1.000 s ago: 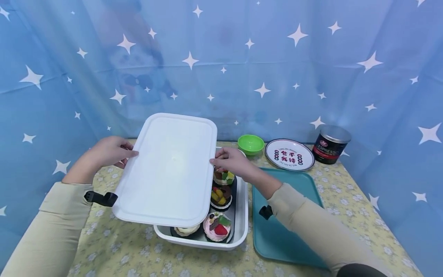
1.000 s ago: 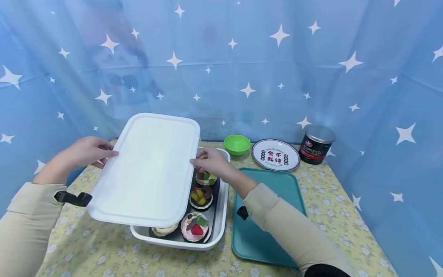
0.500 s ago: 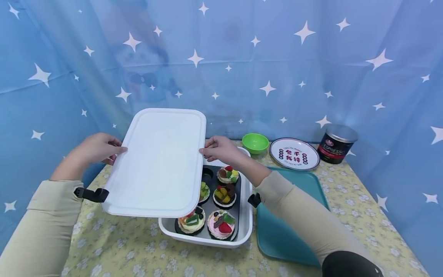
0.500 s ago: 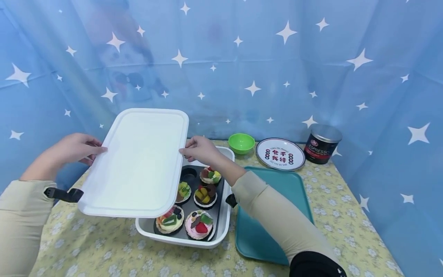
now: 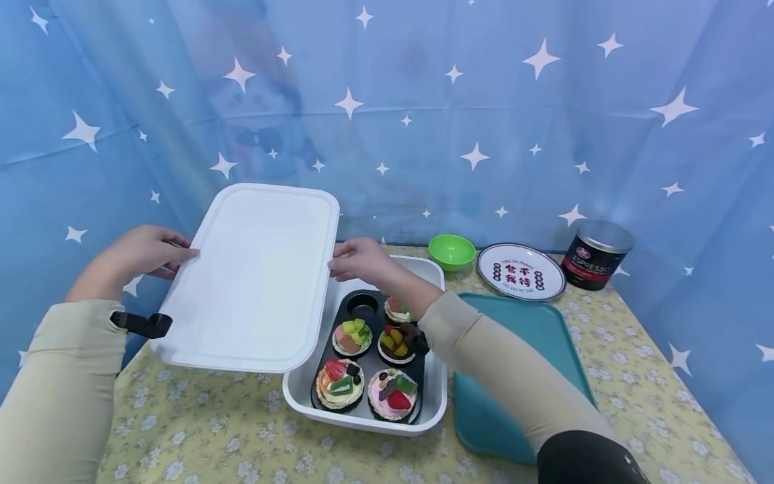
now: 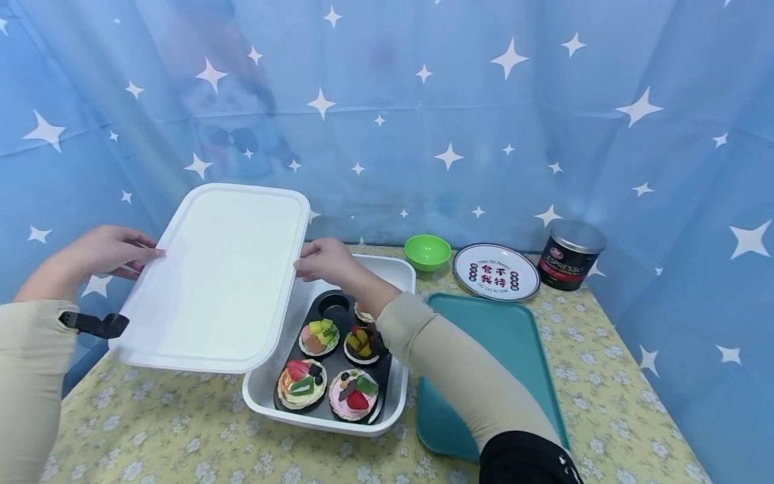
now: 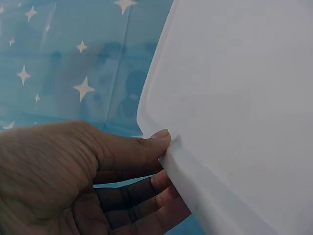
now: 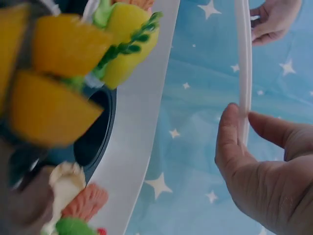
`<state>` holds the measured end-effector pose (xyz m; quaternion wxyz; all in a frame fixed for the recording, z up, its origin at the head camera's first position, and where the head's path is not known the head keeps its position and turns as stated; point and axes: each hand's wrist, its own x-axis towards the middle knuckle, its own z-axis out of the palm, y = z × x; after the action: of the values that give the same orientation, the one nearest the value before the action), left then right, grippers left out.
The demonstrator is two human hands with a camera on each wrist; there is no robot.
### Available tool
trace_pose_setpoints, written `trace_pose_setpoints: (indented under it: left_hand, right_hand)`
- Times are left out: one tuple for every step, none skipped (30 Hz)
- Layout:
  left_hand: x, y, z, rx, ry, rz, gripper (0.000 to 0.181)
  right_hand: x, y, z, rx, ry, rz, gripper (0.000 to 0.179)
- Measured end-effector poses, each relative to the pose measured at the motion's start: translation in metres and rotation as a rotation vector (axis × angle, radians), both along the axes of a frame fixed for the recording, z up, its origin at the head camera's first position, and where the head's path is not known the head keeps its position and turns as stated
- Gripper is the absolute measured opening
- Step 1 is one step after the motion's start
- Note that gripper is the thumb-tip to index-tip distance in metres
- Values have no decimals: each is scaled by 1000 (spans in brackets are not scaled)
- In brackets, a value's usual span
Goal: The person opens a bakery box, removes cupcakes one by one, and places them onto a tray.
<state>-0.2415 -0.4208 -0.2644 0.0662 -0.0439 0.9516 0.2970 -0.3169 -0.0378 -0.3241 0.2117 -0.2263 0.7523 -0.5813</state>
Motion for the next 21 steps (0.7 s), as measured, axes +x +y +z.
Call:
trace_pose_setpoints:
  left_hand:
    - [-1,-4,0,-3,-5,6,64]
    - [-1,-7,0,-6,-10,12,63]
    - [-2,-10,0,-8,-12,19,62]
    - [-2,-12,0,-10,-14,24,60]
    - [-3,-15,-1,-8,-17,32,59]
    - [-3,-18,-3,-6,-22,39,58]
    - [-5,-21,-5,-3,-27,44,57]
    - [-6,-23,-7,-2,-30,46,57]
    - [-7,-26,-10,1,-34,48,57]
    - [-8,-29,-13,4,-37,50,58]
    - [-9,-32,-16,11,-40,53,60]
    - [-9,-36,-20,18,-41,53,62]
    - [-10,-38,-23,25,-39,58,64]
    - [-10,-42,-27,36,-40,66,67]
    - [-10,-45,-31,46,-39,75,70]
    - [-10,-48,-34,53,-38,85,73]
    - [-10,-50,-38,64,-40,93,75]
    - [-11,-53,-42,71,-40,104,77]
    - [-12,-55,-46,79,-40,115,79]
    - [-13,-57,-49,88,-41,124,80]
    - [-14,-58,-53,94,-42,129,80]
  right_hand:
    - [0,-4,0,-4,-10,1,29]
    - [-1,-9,-1,-10,-22,3,29]
    - [-2,-13,-2,-19,-30,6,29]
    - [-4,-17,-3,-18,-31,5,28]
    - [-5,-21,-5,-18,-34,4,28]
    - [-7,-25,-6,-17,-37,4,28]
    - [-8,-28,-8,-12,-37,2,27]
    - [-10,-32,-10,-6,-39,0,27]
    - [-11,-34,-12,3,-40,-2,27]
    - [-12,-37,-14,10,-45,-4,27]
    - [-13,-39,-16,13,-53,-6,28]
    - [-13,-42,-18,16,-60,-6,29]
    - [-14,-44,-19,17,-68,-5,31]
    - [-15,-46,-20,16,-79,-3,34]
    - [-16,-48,-21,16,-89,0,37]
    - [-17,-50,-22,17,-100,2,39]
    - [-18,-52,-22,20,-109,7,41]
    - [-19,-54,-22,27,-116,11,42]
    - [-19,-56,-22,32,-124,16,42]
    - [-20,-57,-22,43,-129,20,42]
    - [-20,-58,-23,56,-132,25,41]
